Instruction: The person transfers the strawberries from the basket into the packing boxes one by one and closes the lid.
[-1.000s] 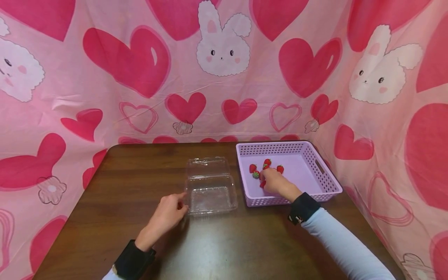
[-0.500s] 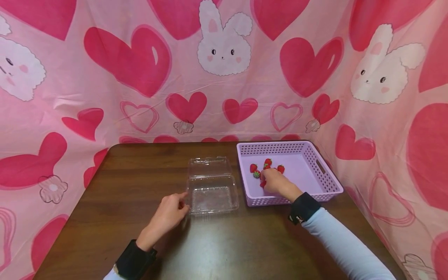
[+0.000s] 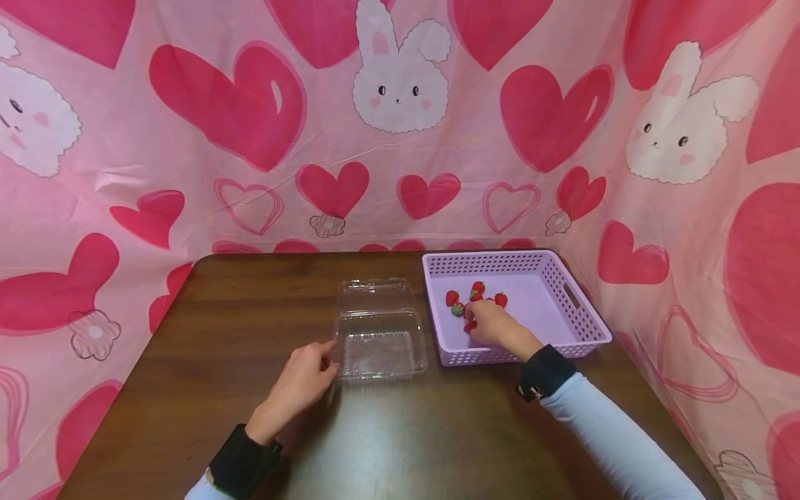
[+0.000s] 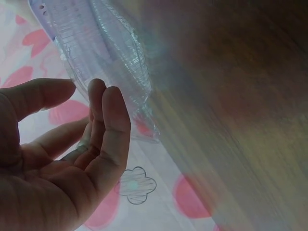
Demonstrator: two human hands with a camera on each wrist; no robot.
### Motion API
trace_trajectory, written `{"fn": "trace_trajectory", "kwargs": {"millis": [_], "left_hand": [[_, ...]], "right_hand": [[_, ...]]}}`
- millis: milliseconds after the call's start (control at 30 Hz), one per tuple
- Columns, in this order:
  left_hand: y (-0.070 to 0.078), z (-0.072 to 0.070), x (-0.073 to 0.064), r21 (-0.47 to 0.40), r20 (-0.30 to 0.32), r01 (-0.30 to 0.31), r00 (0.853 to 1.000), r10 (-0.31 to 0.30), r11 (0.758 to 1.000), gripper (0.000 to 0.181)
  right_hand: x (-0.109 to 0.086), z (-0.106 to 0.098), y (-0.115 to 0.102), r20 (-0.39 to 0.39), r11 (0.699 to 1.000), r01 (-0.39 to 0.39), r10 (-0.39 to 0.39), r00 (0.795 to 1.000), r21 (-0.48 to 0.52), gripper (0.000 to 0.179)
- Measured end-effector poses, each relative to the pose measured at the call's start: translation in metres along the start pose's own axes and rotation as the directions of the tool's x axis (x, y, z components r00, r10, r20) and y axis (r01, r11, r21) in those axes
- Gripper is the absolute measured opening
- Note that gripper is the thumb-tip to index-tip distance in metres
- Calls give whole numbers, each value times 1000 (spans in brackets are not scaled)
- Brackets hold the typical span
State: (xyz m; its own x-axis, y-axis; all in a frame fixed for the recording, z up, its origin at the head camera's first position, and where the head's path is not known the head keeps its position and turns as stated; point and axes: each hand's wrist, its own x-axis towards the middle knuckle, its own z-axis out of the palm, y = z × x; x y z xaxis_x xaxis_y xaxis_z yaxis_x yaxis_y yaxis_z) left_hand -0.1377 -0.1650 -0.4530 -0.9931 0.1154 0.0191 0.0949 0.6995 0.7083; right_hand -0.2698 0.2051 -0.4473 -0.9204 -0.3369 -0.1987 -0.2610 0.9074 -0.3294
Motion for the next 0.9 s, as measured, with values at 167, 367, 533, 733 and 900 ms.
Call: {"fn": "trace_trajectory", "kwargs": {"millis": [167,367,533,733,900], "left_hand": [[0,1,0,4,9,16,1000,-16,1000,49],[1,1,1,9,16,28,999,-28,1000,50],[1,2,2,16,14,21,1000,-21,1000,50],[2,4,1,19,21,33,999,-33,999,51],[2,5,2,47,5,8,1000,-8,999,52]], "right_hand": [[-4,0,-3,-18,1000,-13,13,1000,7,26],[-7,-3,-6,-40,999,-21,22,999,28,27],[-8,-6,-7,-51,999,-7,9,999,49,23],[-10,-7,-8,-56,997,9,-5,998,75,23],[-11,-9,-9,-101,995,28,-18,995,98,21]]}}
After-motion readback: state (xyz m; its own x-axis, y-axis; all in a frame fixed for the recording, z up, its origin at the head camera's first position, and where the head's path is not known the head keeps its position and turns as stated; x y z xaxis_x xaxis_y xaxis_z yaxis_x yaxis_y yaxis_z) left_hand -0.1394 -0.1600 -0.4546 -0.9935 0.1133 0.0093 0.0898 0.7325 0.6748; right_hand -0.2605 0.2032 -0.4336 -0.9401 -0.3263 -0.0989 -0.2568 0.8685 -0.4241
